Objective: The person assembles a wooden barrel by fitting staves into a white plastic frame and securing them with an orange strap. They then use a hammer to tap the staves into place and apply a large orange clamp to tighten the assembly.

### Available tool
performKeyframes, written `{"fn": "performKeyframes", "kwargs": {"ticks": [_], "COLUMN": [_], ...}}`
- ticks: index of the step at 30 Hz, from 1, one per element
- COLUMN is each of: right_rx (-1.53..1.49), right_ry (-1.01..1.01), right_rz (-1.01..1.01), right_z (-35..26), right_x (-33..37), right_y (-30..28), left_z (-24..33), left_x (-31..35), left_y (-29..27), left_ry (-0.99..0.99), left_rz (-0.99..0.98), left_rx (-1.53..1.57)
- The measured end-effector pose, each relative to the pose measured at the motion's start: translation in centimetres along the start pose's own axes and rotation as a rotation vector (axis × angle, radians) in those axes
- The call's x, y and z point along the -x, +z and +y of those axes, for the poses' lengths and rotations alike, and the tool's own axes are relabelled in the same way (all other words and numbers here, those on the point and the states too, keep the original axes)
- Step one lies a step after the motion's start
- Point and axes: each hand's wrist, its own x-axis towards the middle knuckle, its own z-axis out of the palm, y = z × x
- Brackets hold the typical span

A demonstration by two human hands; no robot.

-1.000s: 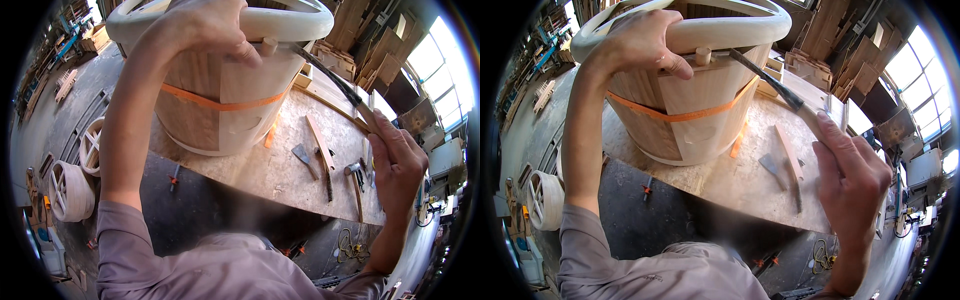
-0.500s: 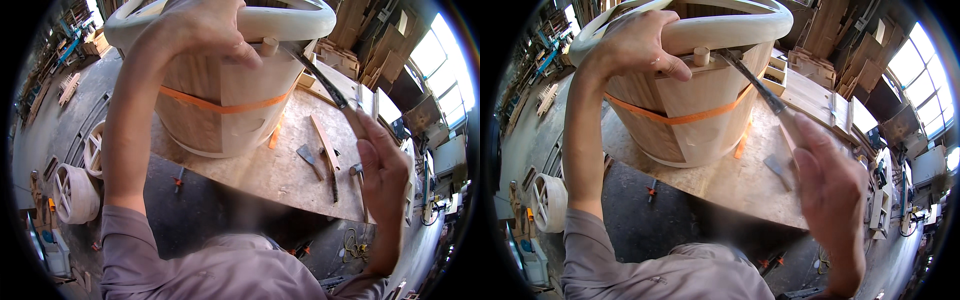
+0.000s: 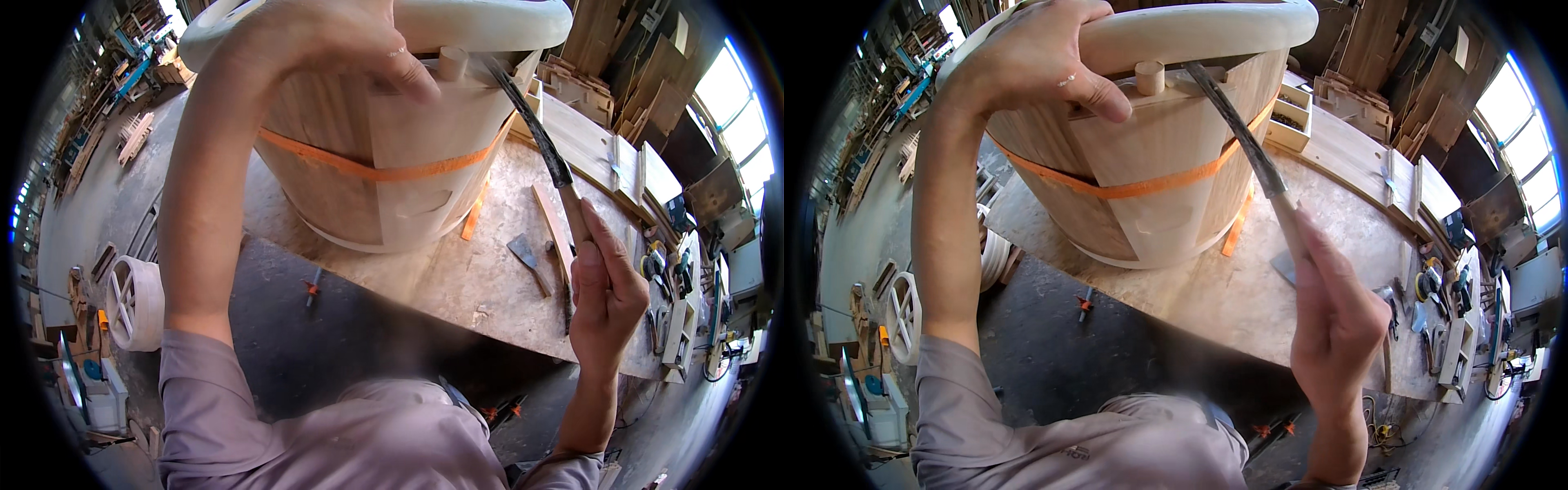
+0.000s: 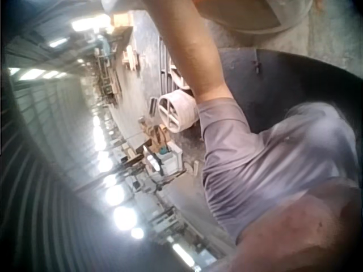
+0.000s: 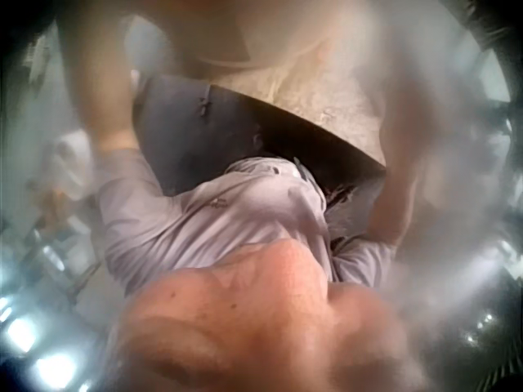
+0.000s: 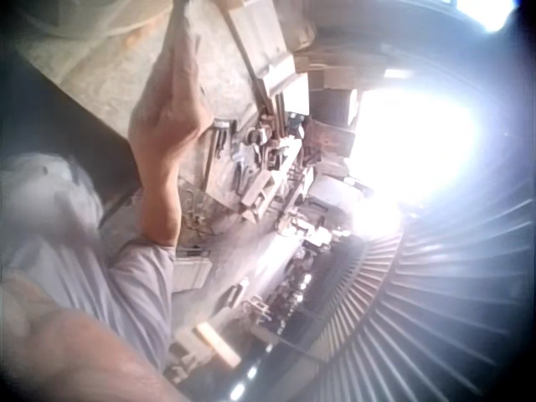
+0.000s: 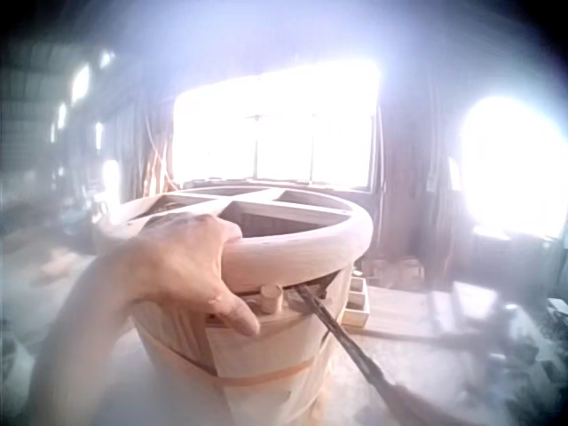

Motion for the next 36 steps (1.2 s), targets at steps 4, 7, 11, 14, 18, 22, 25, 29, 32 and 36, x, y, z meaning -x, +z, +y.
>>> {"fn": "performKeyframes", "kwargs": {"ticks": [4,7,11,14,18,22,25,29,32,36], "right_rx": [-0.032,-0.047,-0.038,-0.061,-0.089,-0.071,-0.067,-0.063,-0.068,-0.13], "right_ry": [-0.029,-0.049,-0.065,-0.054,-0.04,-0.05,-0.052,-0.059,-0.063,-0.081], "right_rz": [0.018,0.029,0.052,0.073,0.092,0.104,0.114,0.123,0.129,0.117], "right_z": [0.5,0.7,0.8,0.9,0.9,0.9,1.3,1.6,1.7,2.9], "right_x": [0.2,0.4,0.4,0.7,0.9,0.9,1.2,1.4,1.4,1.9], "right_y": [0.3,0.6,1.0,1.4,1.8,1.8,2.0,2.4,2.6,4.8], "left_z": [1.6,-0.1,-0.9,-0.6,0.1,0.0,-1.0,-1.8,-2.3,-2.5], "left_x": [1.8,0.1,-0.8,-1.0,-0.6,-0.8,-1.0,-1.4,-1.8,-1.7], "left_y": [0.6,-0.2,-0.2,0.3,0.2,0.2,-0.1,2.1,2.3,2.2], "left_ry": [-0.003,-0.014,-0.01,-0.027,-0.053,-0.04,0.037,0.112,0.141,0.115], "left_rz": [0.089,-0.012,-0.051,-0.011,0.011,0.003,-0.013,0.164,0.237,0.221], "left_rx": [-0.027,0.043,0.069,0.011,-0.031,-0.024,-0.018,-0.038,-0.11,-0.115]}}
